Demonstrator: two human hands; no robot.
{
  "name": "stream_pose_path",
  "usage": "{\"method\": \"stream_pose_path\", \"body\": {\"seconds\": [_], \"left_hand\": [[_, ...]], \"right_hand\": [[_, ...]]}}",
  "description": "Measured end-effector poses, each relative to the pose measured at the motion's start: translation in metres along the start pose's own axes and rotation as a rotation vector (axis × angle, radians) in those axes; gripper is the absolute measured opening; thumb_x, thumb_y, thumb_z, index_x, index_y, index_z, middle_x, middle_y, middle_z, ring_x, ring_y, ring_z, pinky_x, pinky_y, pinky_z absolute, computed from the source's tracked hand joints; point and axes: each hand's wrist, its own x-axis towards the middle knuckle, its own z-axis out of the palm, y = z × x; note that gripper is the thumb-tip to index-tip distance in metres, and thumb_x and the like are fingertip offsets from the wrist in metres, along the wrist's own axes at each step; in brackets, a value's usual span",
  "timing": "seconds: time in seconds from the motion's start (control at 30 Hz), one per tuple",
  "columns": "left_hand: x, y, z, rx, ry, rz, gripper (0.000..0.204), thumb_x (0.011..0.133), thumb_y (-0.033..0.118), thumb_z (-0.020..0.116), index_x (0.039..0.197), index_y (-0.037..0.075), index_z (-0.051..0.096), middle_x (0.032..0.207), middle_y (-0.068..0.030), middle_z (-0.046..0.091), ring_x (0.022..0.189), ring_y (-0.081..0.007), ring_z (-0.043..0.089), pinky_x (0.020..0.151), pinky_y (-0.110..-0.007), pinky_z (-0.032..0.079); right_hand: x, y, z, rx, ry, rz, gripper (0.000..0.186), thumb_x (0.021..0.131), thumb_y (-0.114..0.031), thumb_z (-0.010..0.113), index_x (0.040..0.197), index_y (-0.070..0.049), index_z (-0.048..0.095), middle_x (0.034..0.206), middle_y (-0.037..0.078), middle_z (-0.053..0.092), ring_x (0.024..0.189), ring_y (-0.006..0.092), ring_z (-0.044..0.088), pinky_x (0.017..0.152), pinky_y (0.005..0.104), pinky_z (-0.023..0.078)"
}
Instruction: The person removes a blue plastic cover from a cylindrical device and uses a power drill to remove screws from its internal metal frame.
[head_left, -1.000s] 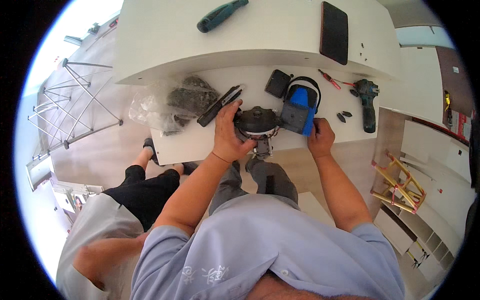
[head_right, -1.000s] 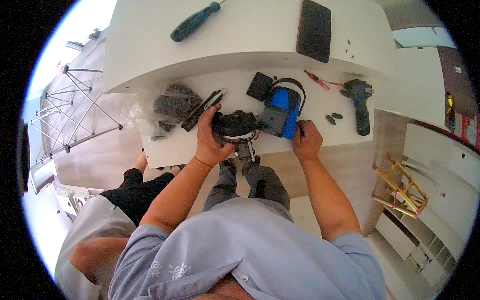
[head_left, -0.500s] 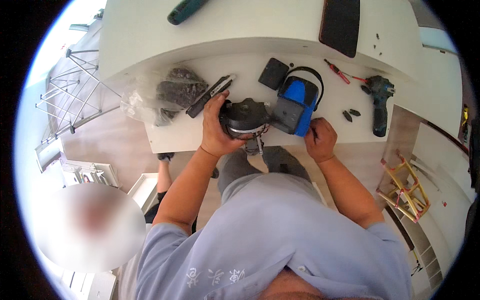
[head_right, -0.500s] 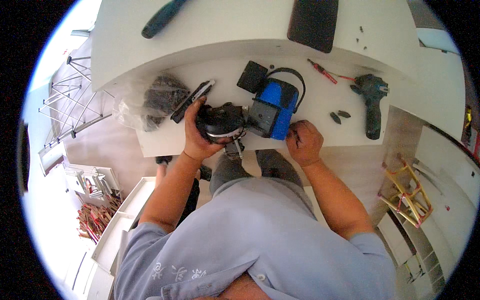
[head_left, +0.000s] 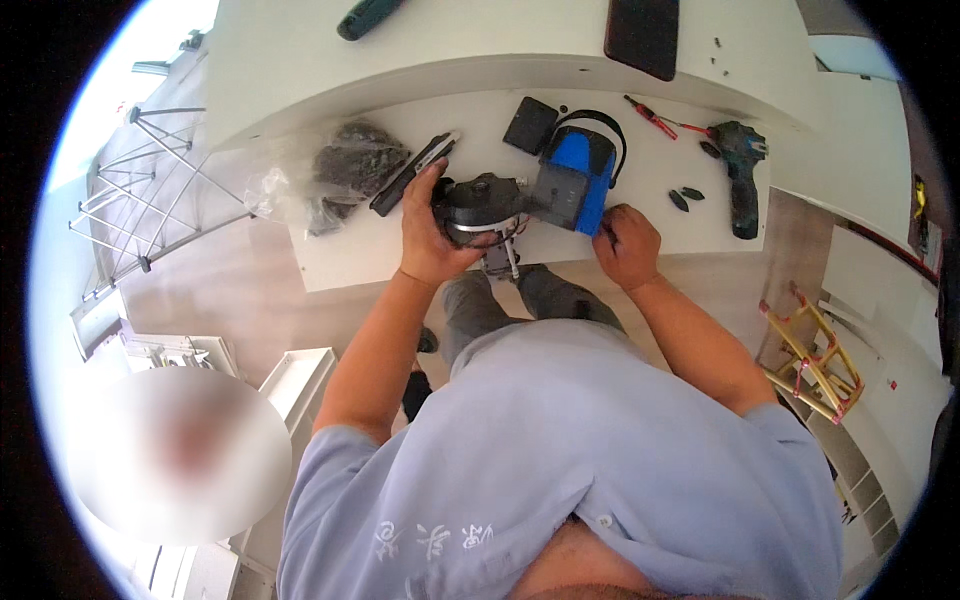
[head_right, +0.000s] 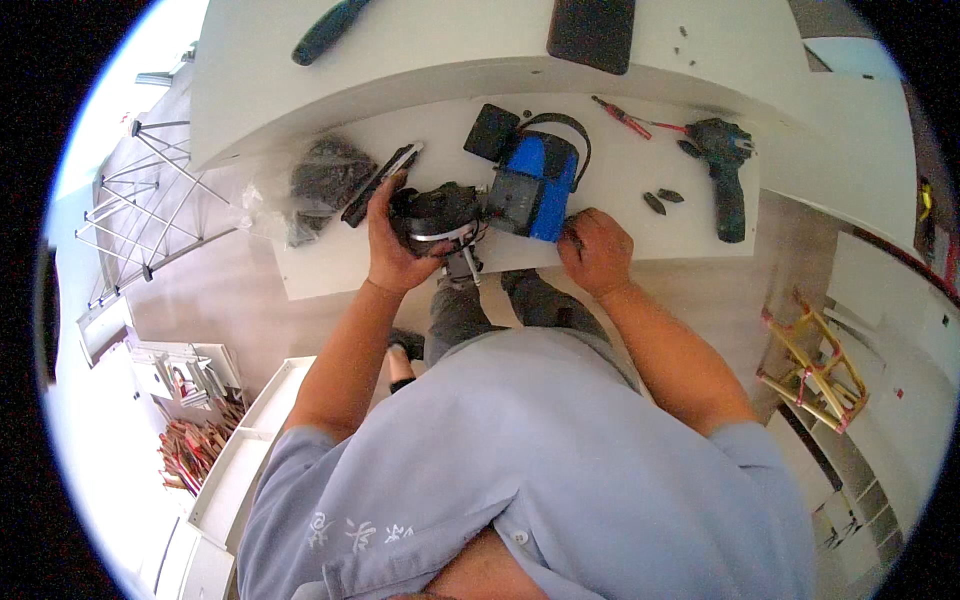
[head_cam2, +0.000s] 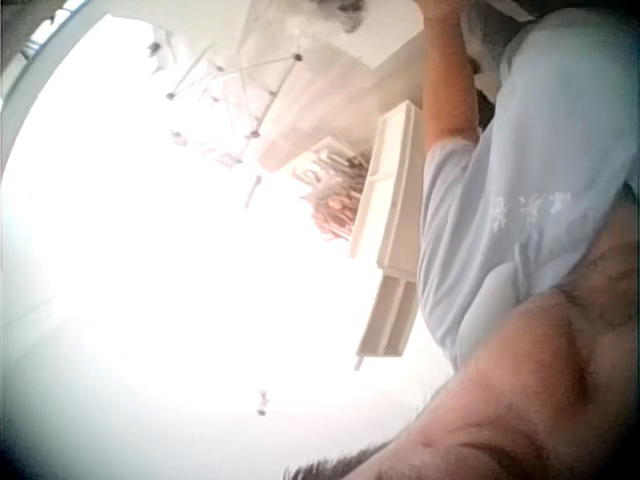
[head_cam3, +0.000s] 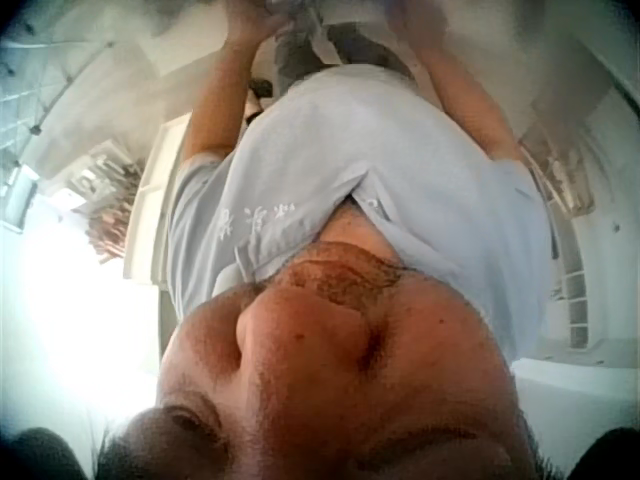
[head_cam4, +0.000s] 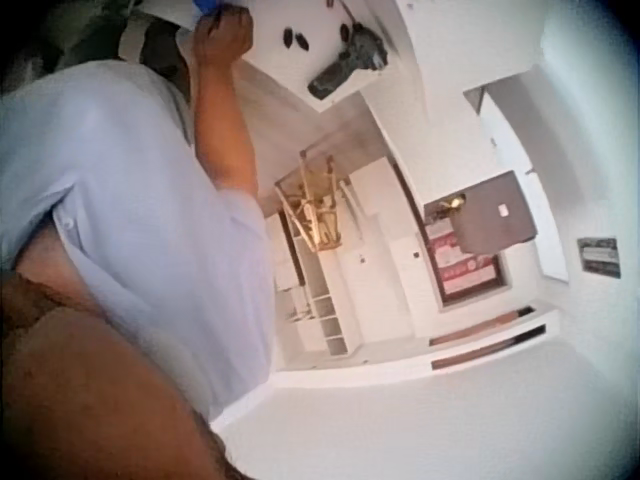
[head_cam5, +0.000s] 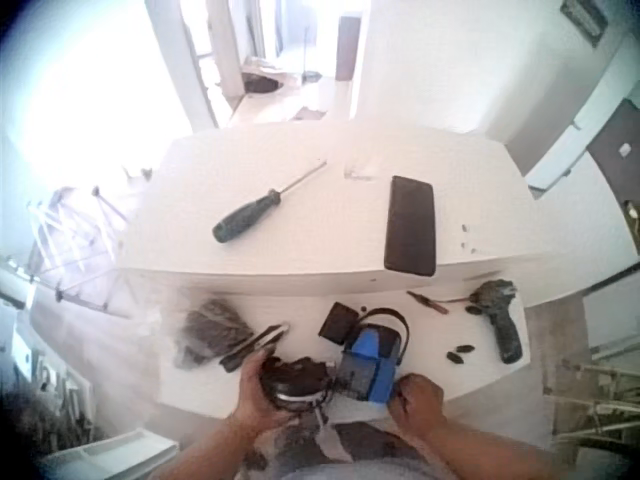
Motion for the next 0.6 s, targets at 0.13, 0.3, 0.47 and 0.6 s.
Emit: {"method": "stream_pose_path", "body": {"seconds": [0.13,0.3,0.47,0.6], "left_hand": [[0.001,0.007,-0.003,0.006,-0.018,-0.015,0.11,0.06,0.027,0.094,0.151,0.0,0.038,0.146,-0.0221,0.05,0.133,-0.0427,0.048,0.114,-0.05,0.039],[0.006,0.011,-0.012,0.101,-0.117,0.021,0.114,0.062,0.025,0.093,0.155,0.001,0.031,0.15,-0.0247,0.043,0.139,-0.0446,0.041,0.117,-0.051,0.036],[-0.018,0.02,-0.057,0.139,-0.306,-0.034,0.112,0.069,0.022,0.09,0.158,-0.001,0.026,0.158,-0.0265,0.035,0.146,-0.0439,0.034,0.123,-0.048,0.03],[-0.044,0.004,-0.095,0.243,-0.44,0.059,0.1,0.076,0.019,0.085,0.157,0.002,0.029,0.158,-0.0232,0.038,0.146,-0.0417,0.036,0.121,-0.046,0.036]], "right_hand": [[0.002,-0.007,-0.003,0.017,0.022,0.039,0.018,0.081,-0.019,0.071,0.094,-0.005,0.069,0.094,0.014,0.068,0.088,0.0377,0.067,0.075,0.046,0.055],[-0.009,-0.018,0.007,0.122,0.119,0.229,0.022,0.089,-0.022,0.069,0.102,-0.005,0.071,0.1,0.016,0.07,0.092,0.0376,0.069,0.079,0.0447,0.056],[-0.058,-0.075,0.007,0.396,-0.067,0.488,0.028,0.094,-0.029,0.068,0.109,-0.005,0.071,0.103,0.016,0.073,0.094,0.032,0.071,0.083,0.0411,0.056],[-0.09,-0.105,0.024,0.417,-0.142,0.579,0.034,0.096,-0.035,0.068,0.112,-0.004,0.071,0.107,0.017,0.073,0.097,0.032,0.071,0.086,0.0409,0.055]]}}
